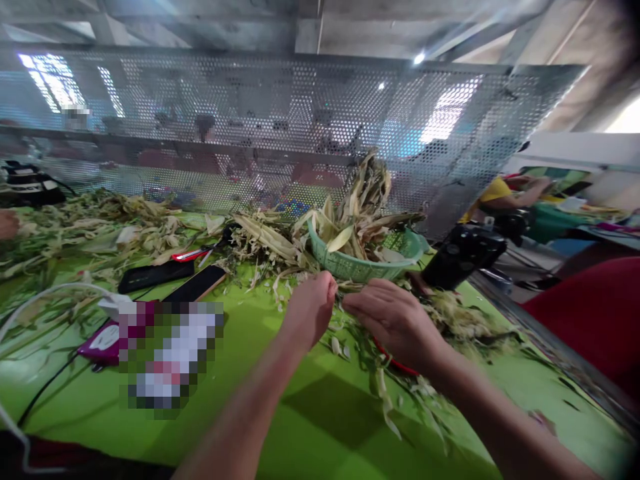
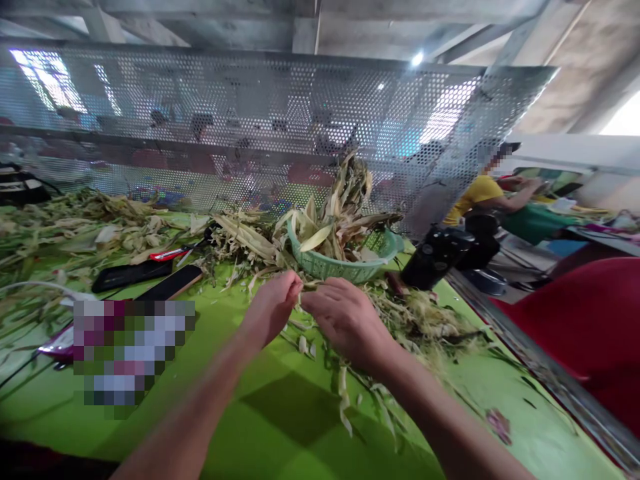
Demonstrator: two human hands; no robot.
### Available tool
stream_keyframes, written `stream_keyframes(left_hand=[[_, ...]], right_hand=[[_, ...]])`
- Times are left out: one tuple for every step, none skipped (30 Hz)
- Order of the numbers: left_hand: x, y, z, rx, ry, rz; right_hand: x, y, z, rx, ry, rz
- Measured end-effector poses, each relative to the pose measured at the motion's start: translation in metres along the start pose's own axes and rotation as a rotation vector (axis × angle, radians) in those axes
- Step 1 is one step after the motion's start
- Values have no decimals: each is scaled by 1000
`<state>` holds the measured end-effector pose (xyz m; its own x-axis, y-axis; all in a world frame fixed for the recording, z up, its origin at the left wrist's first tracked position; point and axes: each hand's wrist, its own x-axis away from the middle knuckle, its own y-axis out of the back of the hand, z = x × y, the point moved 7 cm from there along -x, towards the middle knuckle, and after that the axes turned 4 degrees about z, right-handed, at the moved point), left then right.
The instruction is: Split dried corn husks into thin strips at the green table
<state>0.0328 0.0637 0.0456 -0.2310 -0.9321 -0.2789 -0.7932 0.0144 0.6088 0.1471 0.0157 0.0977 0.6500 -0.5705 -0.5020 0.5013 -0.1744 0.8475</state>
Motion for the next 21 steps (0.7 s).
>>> stream_keyframes(left_hand=[[0,-3,-3,-17,-37,43],[1,-6,-6,-16,-78,88],[2,-8,-10,5,-118,135],[3,-11,-13,48,-156,185],[4,-12,-17,121,-188,236],[6,-14,-20,221,-206,287],[7,-14,-22,346,-204,332],[8,-15,-23,485,-182,371],[8,-16,-22,632,-148,402],[8,-16,-21,778,-101,416],[8,-17,-19,910,-50,415],[6,-17,-15,1022,-1,395],[5,-16,-11,1108,43,359],[3,-16,-6,1160,85,314],[1,-16,0,1176,128,262],[0,-15,7,1149,169,208],[-2,-14,13,1082,203,155],[-2,-11,18,983,224,104],[-3,-8,21,863,230,56],[-3,-5,23,739,227,14],[-3,-2,24,627,214,-20]], right_hand=[[0,6,-6,-15,-24,-13],[0,11,-15,-35,-73,-23],[0,17,-26,-59,-136,-44],[0,21,-38,-94,-210,-62],[1,24,-50,-147,-282,-77],[3,25,-62,-225,-352,-92],[5,22,-72,-336,-415,-93],[7,16,-80,-459,-476,-77],[9,7,-85,-589,-531,-35],[12,-1,-89,-701,-582,-47],[14,-9,-89,-787,-615,-54],[15,-17,-87,-817,-616,-54],[16,-24,-85,-826,-620,-57],[16,-31,-82,-839,-630,-65],[17,-38,-80,-855,-647,-66],[18,-44,-77,-852,-659,-63],[18,-48,-73,-829,-661,-59],[17,-51,-70,-790,-654,-60],[16,-51,-66,-737,-639,-67],[16,-50,-62,-682,-621,-80],[15,-47,-58,-630,-606,-98]])
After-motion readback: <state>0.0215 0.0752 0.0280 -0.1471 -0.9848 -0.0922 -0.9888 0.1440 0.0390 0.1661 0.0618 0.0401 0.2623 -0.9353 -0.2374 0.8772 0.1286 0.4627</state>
